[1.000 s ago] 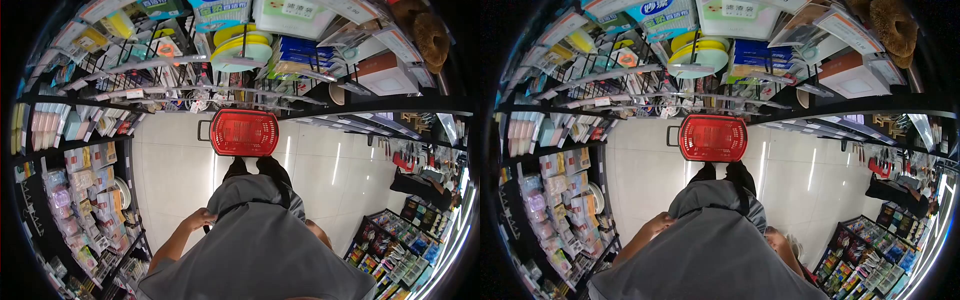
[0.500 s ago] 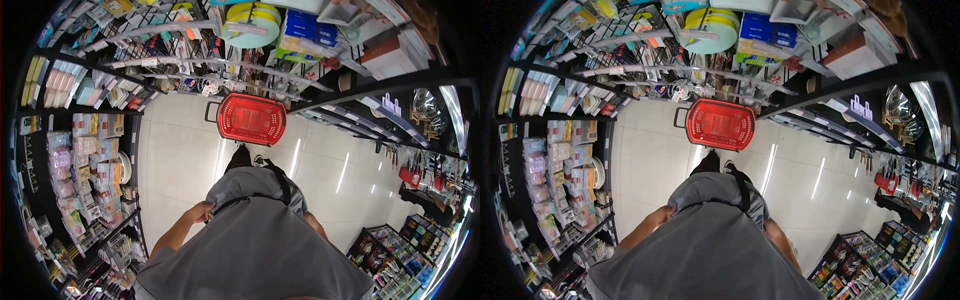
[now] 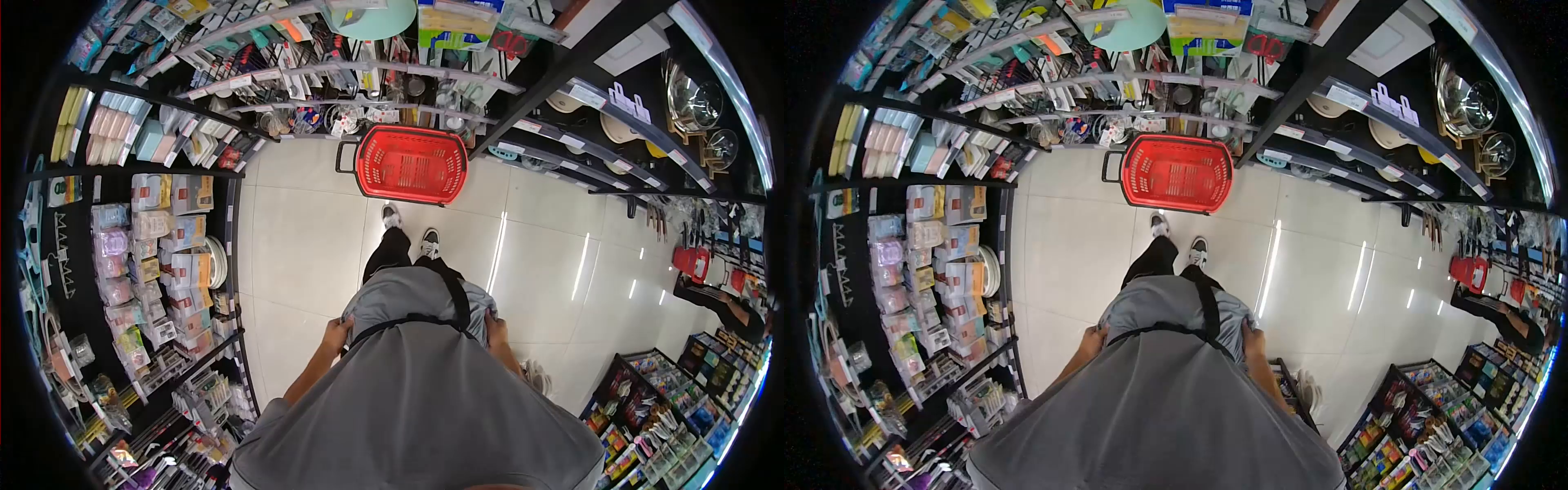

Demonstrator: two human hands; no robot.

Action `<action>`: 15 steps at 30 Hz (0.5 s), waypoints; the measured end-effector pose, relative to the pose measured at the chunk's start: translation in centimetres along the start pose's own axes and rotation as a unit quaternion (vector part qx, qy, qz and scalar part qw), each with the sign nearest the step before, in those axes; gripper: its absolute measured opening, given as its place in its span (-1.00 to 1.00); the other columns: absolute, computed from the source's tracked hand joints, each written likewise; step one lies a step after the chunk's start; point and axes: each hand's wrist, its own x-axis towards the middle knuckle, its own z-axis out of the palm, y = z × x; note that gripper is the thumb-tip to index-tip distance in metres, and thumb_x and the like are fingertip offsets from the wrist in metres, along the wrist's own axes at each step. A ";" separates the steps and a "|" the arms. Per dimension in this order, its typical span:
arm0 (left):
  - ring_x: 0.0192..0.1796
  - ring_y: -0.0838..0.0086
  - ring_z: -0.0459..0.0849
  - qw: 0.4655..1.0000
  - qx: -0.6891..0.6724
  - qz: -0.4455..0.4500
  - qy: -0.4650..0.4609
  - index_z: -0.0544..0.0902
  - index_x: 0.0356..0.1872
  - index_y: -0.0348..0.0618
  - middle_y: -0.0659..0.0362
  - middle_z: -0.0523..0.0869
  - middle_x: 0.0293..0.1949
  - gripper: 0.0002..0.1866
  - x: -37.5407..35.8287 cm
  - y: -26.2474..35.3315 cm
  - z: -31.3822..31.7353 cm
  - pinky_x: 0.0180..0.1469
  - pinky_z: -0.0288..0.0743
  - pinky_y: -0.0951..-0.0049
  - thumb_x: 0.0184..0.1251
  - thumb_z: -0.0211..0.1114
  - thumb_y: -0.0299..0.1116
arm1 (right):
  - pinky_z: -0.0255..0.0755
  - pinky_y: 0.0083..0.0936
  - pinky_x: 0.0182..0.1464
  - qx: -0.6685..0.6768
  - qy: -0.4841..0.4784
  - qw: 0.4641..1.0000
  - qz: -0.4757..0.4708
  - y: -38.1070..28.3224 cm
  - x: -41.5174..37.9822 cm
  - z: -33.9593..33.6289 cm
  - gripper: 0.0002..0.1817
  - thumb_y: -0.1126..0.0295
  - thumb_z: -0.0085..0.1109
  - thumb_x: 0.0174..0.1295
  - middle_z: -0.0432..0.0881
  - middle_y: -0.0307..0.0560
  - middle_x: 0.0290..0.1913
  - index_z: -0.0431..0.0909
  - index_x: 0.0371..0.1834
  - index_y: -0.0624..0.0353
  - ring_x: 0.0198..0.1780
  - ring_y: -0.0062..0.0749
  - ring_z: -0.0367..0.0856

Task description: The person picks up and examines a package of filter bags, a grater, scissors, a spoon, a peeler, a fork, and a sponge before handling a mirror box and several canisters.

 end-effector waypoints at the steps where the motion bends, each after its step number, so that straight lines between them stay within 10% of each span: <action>1: -0.34 0.46 0.59 0.996 -0.075 0.035 -0.020 0.52 -0.16 -0.43 0.09 0.63 -0.33 -0.55 1.2 -0.6 -0.2 -0.25 0.46 0.50 0.24 0.21 -0.12 | 0.40 -0.38 -0.23 0.002 0.001 1.000 -0.005 -0.1 0.1 0.1 -0.30 -0.08 0.18 0.06 0.61 0.18 -0.32 0.49 -0.29 0.60 -0.29 -0.30 0.57; 5: -0.26 0.48 0.59 0.987 -0.106 0.097 -0.070 0.51 -0.13 -0.44 0.10 0.63 -0.28 -0.59 1.6 0.9 -1.3 -0.20 0.44 0.52 0.26 0.18 -0.19 | 0.40 -0.29 -0.14 -0.022 -0.023 0.999 -0.027 0.4 -0.4 0.9 -0.35 -0.09 0.14 0.07 0.60 0.32 -0.30 0.55 -0.26 0.48 -0.21 -0.05 0.61; 15: -0.50 0.66 0.39 0.983 -0.003 0.165 -0.082 0.56 -0.38 -0.21 0.30 0.54 -0.54 -0.75 3.9 -1.7 -7.6 -0.43 0.25 0.60 0.24 0.20 -0.20 | 0.46 -0.50 -0.37 0.198 -0.298 0.932 0.061 -5.3 -4.6 2.0 -0.70 0.35 0.24 0.09 0.57 -0.06 -0.40 0.47 -0.29 0.42 -0.38 -0.40 0.58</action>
